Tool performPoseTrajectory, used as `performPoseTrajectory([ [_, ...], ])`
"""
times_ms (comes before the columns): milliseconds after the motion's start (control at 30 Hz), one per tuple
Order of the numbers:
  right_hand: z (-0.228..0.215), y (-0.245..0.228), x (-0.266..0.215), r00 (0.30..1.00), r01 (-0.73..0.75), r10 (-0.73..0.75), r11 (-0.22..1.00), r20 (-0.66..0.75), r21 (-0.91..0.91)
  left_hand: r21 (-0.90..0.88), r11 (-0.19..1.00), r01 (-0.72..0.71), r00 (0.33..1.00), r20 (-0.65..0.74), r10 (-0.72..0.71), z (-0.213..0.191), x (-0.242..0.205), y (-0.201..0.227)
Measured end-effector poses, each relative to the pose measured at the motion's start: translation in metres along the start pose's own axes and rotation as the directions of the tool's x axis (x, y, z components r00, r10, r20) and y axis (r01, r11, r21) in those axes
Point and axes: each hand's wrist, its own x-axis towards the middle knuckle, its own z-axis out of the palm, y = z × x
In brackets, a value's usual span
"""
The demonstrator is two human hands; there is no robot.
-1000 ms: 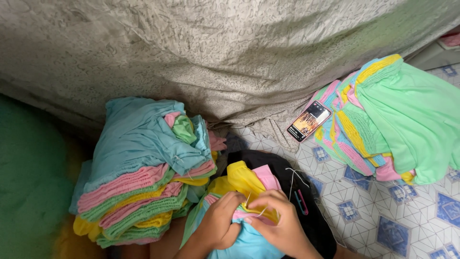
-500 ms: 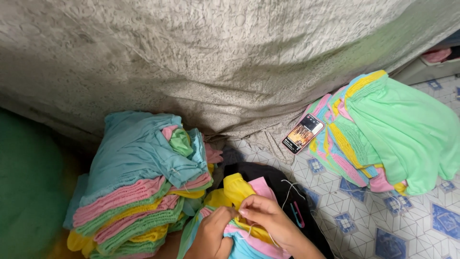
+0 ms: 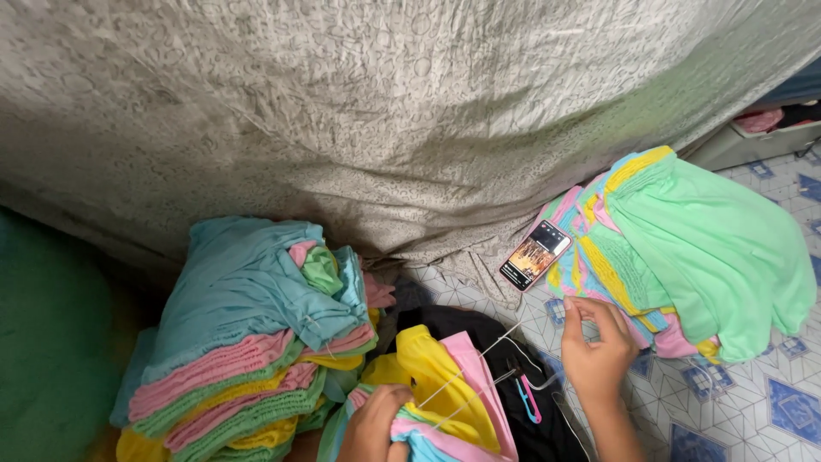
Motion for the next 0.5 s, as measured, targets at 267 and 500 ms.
performPoseTrajectory([
  [267, 0.017, -0.131, -0.059, 0.815, -0.338, 0.003, 0.814, 0.579, 0.472, 0.068, 0.996, -0.057, 0.998, -0.019, 0.058, 0.011, 0.006, 0.017],
  [500, 0.008, -0.145, -0.077, 0.597, -0.588, 0.141, 0.746, 0.790, 0.311, 0.044, 0.998, 0.049, 0.998, -0.034, -0.047, 0.004, 0.002, 0.023],
])
